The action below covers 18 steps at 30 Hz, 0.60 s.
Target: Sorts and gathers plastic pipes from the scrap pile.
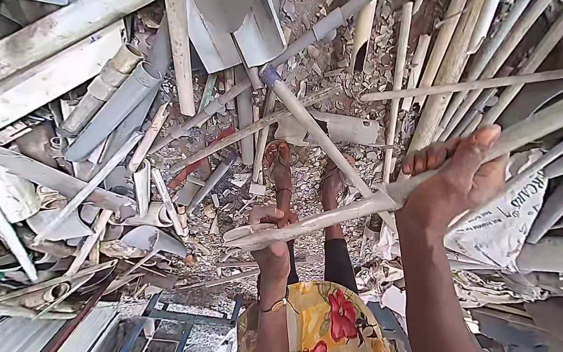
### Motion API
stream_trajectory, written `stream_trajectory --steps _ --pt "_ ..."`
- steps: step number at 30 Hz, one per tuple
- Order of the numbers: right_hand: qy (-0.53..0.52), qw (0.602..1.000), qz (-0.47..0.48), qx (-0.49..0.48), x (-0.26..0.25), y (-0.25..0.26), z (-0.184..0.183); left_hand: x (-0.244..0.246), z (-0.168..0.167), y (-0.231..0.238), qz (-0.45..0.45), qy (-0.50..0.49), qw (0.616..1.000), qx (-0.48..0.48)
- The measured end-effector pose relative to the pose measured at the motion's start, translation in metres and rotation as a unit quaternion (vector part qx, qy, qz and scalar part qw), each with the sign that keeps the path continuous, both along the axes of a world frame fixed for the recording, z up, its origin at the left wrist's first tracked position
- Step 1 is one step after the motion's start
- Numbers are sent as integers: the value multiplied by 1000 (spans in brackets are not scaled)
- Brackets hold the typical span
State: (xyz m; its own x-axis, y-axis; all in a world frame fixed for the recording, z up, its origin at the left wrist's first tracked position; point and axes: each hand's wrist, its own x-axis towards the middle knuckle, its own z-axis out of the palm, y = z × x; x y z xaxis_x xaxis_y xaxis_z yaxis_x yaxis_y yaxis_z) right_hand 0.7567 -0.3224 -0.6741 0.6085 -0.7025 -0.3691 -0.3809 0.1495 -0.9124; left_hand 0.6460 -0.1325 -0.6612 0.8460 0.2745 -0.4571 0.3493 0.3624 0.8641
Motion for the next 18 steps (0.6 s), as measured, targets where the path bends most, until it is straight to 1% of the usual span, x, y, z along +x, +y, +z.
stream_trajectory --steps 1,3,5,6,7,8,9,11,13,14,15,16,18 --pt "-7 1000 3 9 6 2 -3 0 0 -5 26 17 999 35" --pt "-4 998 60 -7 6 11 -15 6 -1 -13 94 88 987 91" --pt "13 988 140 -56 -5 27 -29 16 -3 -12 175 176 958 145" --pt "26 983 172 -64 -13 37 -33 22 -4 -7 209 217 939 166" --pt "32 980 188 -48 -21 47 -35 27 -4 -2 239 246 924 170" --pt "38 982 183 -16 -30 57 -35 28 -4 5 259 250 921 151" --pt "30 988 146 26 -38 65 -35 26 -3 13 260 243 929 100" --pt "23 995 25 98 -45 72 -32 17 -5 22 251 216 944 6" --pt "45 984 -86 150 -48 73 -28 9 -9 18 203 214 953 -66" --pt "69 977 -116 164 -51 76 -26 6 -11 11 164 233 955 -81" --pt "96 973 -123 172 -56 81 -24 6 -13 2 134 260 953 -84" --pt "127 971 -105 171 -62 87 -23 8 -15 -5 118 285 949 -73" --pt "199 971 -4 135 -79 95 -24 6 -18 -8 120 280 952 -17"
